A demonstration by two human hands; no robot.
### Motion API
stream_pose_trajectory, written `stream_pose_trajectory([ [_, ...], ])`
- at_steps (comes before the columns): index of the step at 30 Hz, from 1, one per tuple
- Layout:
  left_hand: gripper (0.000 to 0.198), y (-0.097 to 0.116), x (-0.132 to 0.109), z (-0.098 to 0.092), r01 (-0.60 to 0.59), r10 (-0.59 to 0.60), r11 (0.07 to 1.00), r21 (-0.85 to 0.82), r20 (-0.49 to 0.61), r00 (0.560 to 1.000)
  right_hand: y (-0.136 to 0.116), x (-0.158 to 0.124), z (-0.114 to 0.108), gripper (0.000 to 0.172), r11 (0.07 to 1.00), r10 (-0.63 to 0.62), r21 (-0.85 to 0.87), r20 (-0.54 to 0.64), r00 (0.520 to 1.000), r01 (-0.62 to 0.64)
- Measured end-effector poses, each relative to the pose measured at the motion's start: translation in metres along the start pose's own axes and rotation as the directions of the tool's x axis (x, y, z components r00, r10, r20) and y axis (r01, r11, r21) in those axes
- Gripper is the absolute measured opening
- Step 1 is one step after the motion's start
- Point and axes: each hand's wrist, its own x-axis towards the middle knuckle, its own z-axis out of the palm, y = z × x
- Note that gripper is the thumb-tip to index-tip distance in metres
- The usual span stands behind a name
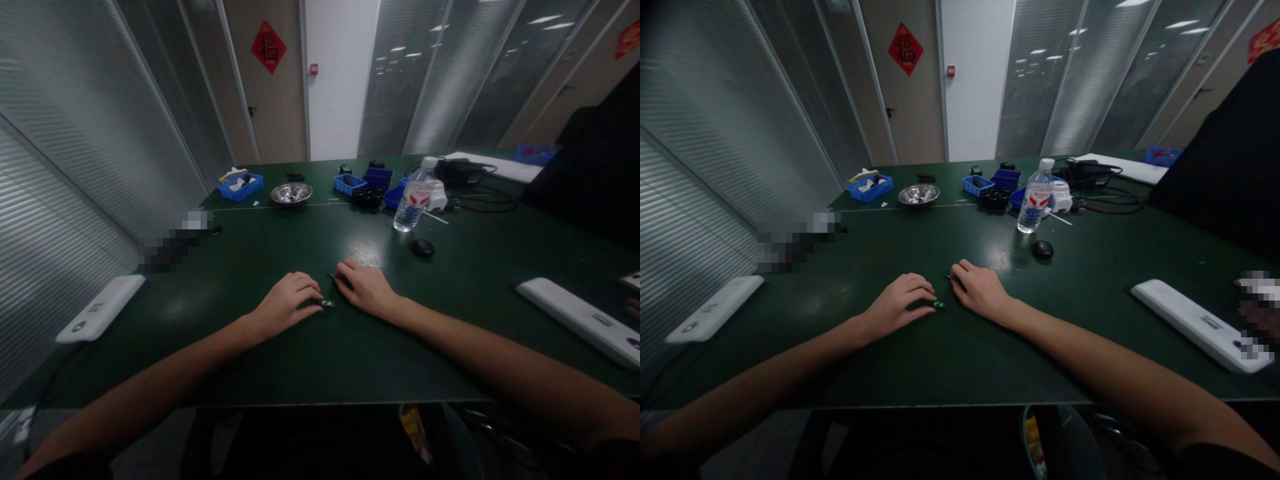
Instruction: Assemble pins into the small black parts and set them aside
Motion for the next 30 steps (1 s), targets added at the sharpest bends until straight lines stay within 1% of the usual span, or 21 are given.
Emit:
stream_pose_trajectory([
  [2,0.018,-0.002,0.002,0.000,0.060,-0.055,0.997,-0.054,0.076,0.996,0.000,0.000,0.000,0.016,1.000,0.000,-0.001,-0.002,1.000,0.000],
  [3,0.018,-0.003,0.003,0.000,0.076,-0.069,0.994,-0.075,0.094,0.993,0.000,0.000,0.000,0.016,1.000,0.000,-0.001,-0.003,1.000,0.000],
  [7,0.018,-0.004,0.004,0.000,0.104,-0.093,0.990,-0.099,0.106,0.990,0.000,0.001,0.000,0.015,1.000,0.002,0.002,-0.002,1.000,-0.002],
  [12,0.020,-0.001,0.003,0.000,0.123,-0.109,0.985,-0.122,0.115,0.987,0.000,0.001,-0.001,0.016,1.000,0.000,0.007,0.007,1.000,0.000],
  [15,0.023,-0.003,0.005,-0.001,0.166,-0.144,0.964,-0.209,0.116,0.983,0.000,0.001,-0.001,0.017,1.000,-0.003,0.008,0.014,1.000,0.003],
  [16,0.026,-0.005,0.006,-0.001,0.200,-0.172,0.944,-0.264,0.124,0.977,0.000,0.001,-0.002,0.017,1.000,-0.001,0.008,0.015,1.000,0.001],
  [18,0.037,-0.011,0.007,-0.001,0.297,-0.255,0.870,-0.394,0.156,0.954,0.000,0.001,-0.002,0.017,1.000,0.002,0.012,0.019,1.000,-0.002],
  [20,0.048,-0.016,0.008,-0.001,0.397,-0.343,0.778,-0.487,0.202,0.918,0.000,0.001,-0.003,0.017,1.000,0.001,0.020,0.024,1.000,-0.002],
  [21,0.051,-0.018,0.008,0.000,0.435,-0.375,0.744,-0.507,0.222,0.900,0.000,0.001,-0.003,0.018,1.000,0.001,0.022,0.025,1.000,-0.002],
  [22,0.053,-0.020,0.008,0.000,0.459,-0.397,0.726,-0.512,0.233,0.888,-0.001,0.000,-0.003,0.018,1.000,0.001,0.022,0.027,1.000,-0.002],
  [24,0.053,-0.020,0.007,0.001,0.479,-0.417,0.722,-0.499,0.238,0.877,-0.001,0.000,-0.004,0.017,1.000,0.004,0.019,0.028,1.000,-0.005],
  [30,0.053,-0.016,0.009,-0.001,0.475,-0.424,0.750,-0.461,0.216,0.880,-0.001,0.000,-0.004,0.018,1.000,0.003,0.029,0.027,1.000,-0.004],
])
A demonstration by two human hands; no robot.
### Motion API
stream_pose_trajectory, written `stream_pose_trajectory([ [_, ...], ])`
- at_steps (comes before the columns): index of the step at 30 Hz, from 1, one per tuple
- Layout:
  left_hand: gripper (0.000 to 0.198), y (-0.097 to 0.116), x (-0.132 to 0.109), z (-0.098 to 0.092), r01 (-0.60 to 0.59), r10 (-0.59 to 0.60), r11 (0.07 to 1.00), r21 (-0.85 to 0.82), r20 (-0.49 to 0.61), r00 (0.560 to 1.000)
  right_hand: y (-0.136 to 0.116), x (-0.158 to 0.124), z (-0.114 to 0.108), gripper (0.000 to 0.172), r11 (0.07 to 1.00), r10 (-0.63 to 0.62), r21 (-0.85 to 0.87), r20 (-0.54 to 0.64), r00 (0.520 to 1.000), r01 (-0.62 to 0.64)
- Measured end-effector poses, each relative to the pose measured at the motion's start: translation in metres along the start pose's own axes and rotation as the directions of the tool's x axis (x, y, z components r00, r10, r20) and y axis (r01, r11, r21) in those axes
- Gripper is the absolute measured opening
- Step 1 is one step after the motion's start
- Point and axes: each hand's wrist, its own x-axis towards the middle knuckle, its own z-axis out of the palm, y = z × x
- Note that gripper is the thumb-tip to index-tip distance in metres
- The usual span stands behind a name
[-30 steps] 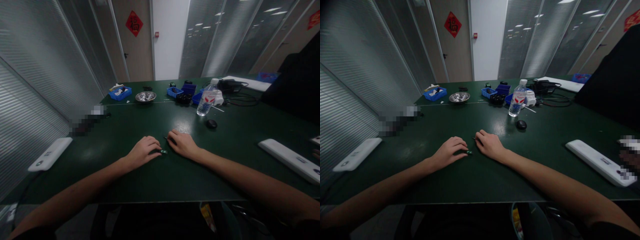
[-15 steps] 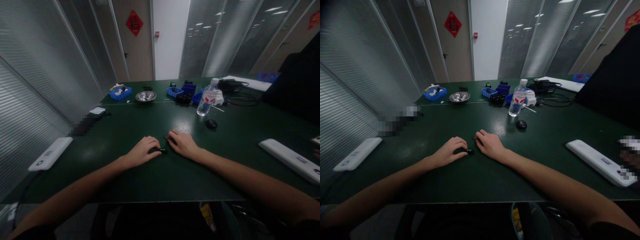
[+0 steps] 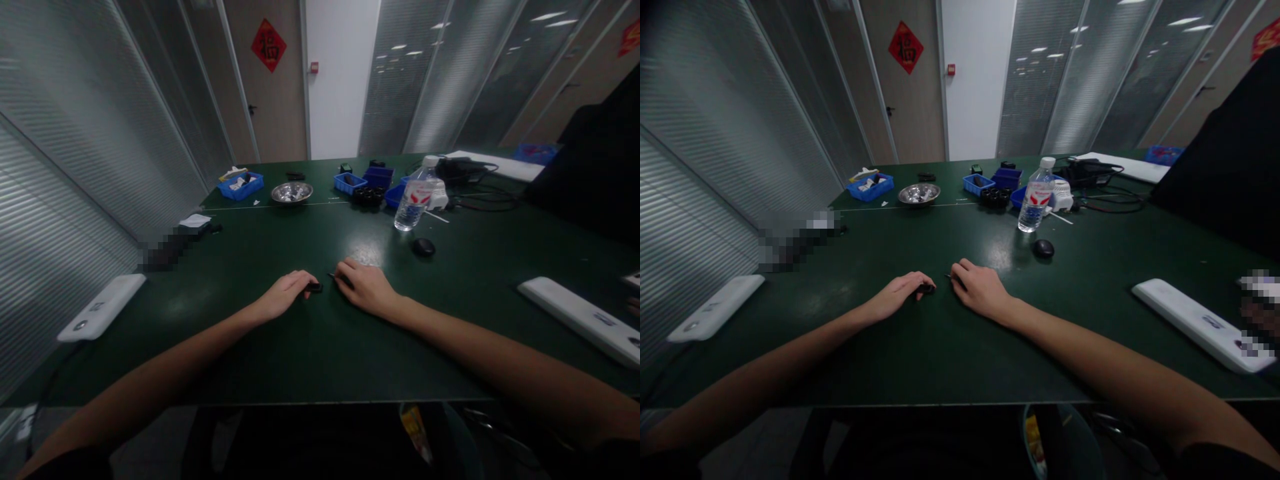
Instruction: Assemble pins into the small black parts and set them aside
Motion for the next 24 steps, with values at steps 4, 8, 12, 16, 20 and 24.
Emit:
stream_pose_trajectory([
  [4,0.042,0.003,-0.004,0.001,-0.140,0.140,0.987,0.082,0.003,0.990,-0.001,0.001,0.000,0.018,1.000,0.008,-0.004,0.008,1.000,-0.008],
  [8,0.022,0.011,-0.011,0.009,-0.325,0.319,0.878,0.353,0.078,0.945,0.000,0.001,0.002,0.017,1.000,0.012,-0.020,-0.005,1.000,-0.013],
  [12,0.019,0.015,-0.014,0.012,-0.358,0.335,0.807,0.470,0.135,0.933,0.001,0.001,0.004,0.016,1.000,0.000,-0.024,-0.018,1.000,-0.001],
  [16,0.018,0.014,-0.013,0.011,-0.357,0.337,0.808,0.468,0.129,0.933,0.002,0.001,0.005,0.017,0.999,0.000,-0.034,-0.019,1.000,0.000],
  [20,0.019,0.014,-0.013,0.011,-0.360,0.338,0.808,0.466,0.132,0.932,0.001,0.001,0.004,0.017,1.000,0.000,-0.026,-0.021,1.000,0.000],
  [24,0.019,0.015,-0.014,0.010,-0.361,0.340,0.810,0.462,0.132,0.931,0.001,0.001,0.004,0.017,1.000,0.001,-0.022,-0.022,1.000,-0.001],
])
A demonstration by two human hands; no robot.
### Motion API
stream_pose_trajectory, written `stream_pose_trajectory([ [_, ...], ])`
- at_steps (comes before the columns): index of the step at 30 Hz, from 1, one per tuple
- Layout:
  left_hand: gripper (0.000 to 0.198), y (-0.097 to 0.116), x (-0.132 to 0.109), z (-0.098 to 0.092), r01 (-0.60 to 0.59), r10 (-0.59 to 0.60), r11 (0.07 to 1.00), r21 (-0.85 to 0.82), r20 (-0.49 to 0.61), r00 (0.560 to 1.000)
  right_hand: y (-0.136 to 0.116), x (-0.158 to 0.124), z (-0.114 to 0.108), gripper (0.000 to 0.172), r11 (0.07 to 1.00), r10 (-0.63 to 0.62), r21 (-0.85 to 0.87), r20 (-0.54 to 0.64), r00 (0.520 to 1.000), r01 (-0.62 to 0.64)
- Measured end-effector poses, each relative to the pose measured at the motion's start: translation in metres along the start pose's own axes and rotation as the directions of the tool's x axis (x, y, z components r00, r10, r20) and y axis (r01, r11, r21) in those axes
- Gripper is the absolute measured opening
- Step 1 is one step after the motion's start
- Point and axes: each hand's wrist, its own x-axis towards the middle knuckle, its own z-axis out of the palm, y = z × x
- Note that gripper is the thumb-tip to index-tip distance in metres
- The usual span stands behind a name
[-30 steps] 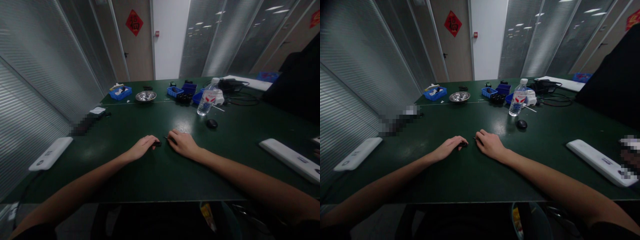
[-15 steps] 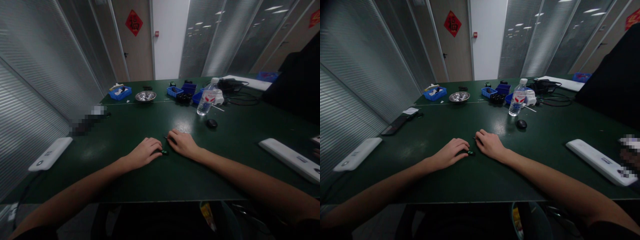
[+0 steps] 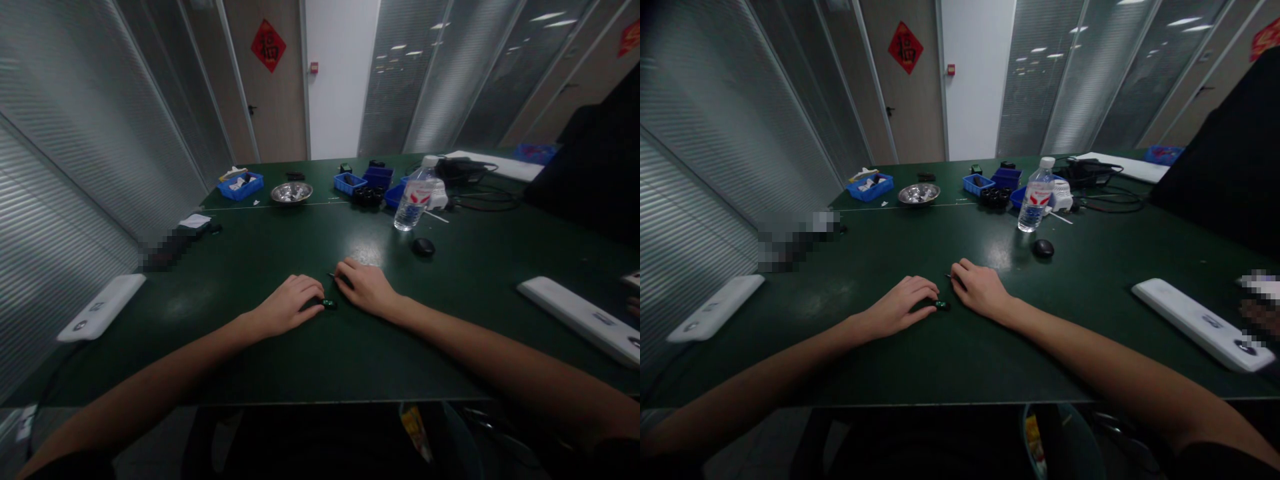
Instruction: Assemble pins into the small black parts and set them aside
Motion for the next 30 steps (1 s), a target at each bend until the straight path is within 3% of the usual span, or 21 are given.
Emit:
stream_pose_trajectory([
  [9,0.019,0.002,0.000,0.001,0.003,-0.003,1.000,0.024,-0.019,1.000,0.000,0.000,-0.001,0.017,1.000,0.004,0.005,0.006,1.000,-0.004],
  [18,0.023,-0.015,-0.002,0.002,0.179,-0.159,0.976,0.122,-0.162,0.974,0.000,0.000,-0.002,0.017,1.000,-0.007,0.019,0.005,1.000,0.007],
  [25,0.032,-0.018,-0.001,-0.001,0.170,-0.165,0.985,0.009,-0.182,0.969,-0.003,-0.003,-0.006,0.022,0.991,-0.089,0.100,-0.007,0.996,0.089],
  [30,0.023,-0.021,0.001,0.000,0.134,-0.147,0.986,-0.095,-0.148,0.978,-0.004,-0.005,-0.006,0.021,0.980,-0.160,0.119,-0.028,0.987,0.162],
])
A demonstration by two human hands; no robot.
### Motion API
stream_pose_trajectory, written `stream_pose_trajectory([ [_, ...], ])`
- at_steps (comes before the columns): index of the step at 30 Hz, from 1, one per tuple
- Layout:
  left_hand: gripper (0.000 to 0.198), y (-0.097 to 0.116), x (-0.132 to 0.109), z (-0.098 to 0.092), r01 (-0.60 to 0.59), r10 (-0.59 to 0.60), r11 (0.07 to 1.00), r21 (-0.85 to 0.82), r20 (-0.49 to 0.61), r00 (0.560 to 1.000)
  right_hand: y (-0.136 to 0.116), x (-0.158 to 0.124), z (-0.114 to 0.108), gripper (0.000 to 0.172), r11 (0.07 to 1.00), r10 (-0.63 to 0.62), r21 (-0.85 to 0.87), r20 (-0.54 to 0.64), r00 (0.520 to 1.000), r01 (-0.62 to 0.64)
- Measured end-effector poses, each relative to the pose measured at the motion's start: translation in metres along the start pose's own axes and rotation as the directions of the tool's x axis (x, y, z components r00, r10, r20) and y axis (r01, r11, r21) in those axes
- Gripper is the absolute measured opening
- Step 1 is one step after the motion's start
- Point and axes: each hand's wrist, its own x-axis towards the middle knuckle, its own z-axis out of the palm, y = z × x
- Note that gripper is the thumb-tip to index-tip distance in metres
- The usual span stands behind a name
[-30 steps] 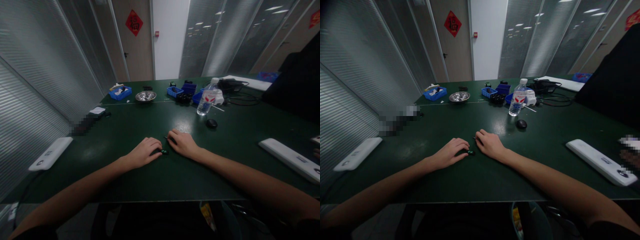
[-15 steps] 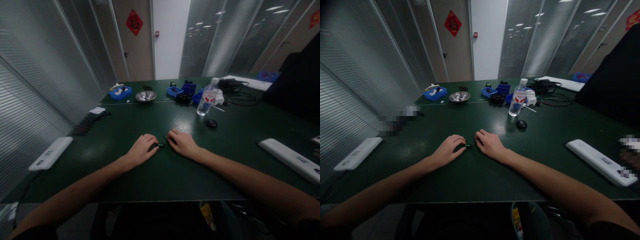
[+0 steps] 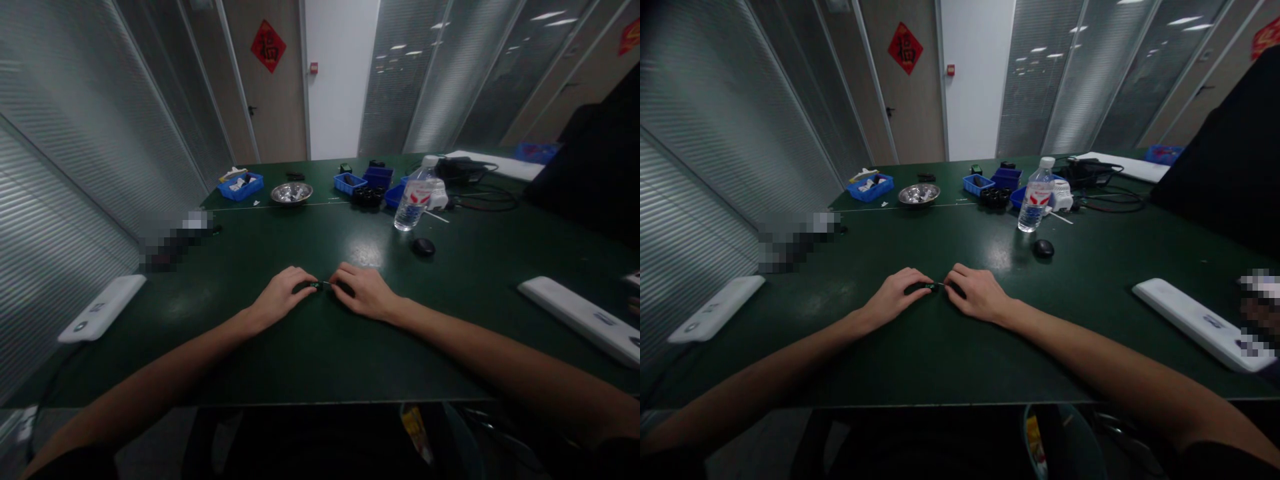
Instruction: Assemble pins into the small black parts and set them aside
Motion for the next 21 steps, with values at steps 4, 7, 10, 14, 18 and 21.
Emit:
stream_pose_trajectory([
  [4,0.022,-0.0002,-0.0006,0.0007,0.013,-0.013,0.998,-0.062,0.011,1.000,-0.0007,-0.0005,-0.0016,0.021,0.999,-0.036,0.010,0.025,0.999,0.036],
  [7,0.023,0.0018,-0.0017,0.0003,0.028,-0.028,0.996,-0.079,0.005,1.000,-0.0015,-0.0001,-0.0036,0.022,0.998,-0.051,0.026,0.042,0.998,0.050],
  [10,0.023,0.0026,-0.0026,0.0000,0.042,-0.042,0.996,-0.081,-0.002,0.999,-0.0020,0.0002,-0.0047,0.022,0.998,-0.063,0.033,0.049,0.997,0.062],
  [14,0.024,0.0024,-0.0030,0.0002,0.007,-0.006,0.999,-0.052,0.014,1.000,-0.0017,-0.0004,-0.0044,0.023,0.994,-0.098,0.045,0.048,0.994,0.096],
  [18,0.023,0.0036,-0.0023,-0.0007,-0.026,0.028,0.998,-0.061,0.045,0.999,0.0000,-0.0011,-0.0021,0.022,0.989,-0.143,0.035,0.026,0.989,0.142],
  [21,0.022,0.0046,-0.0022,-0.0024,-0.013,0.017,0.994,-0.109,0.044,0.999,0.0012,-0.0015,-0.0005,0.020,0.984,-0.174,0.034,-0.013,0.985,0.174],
])
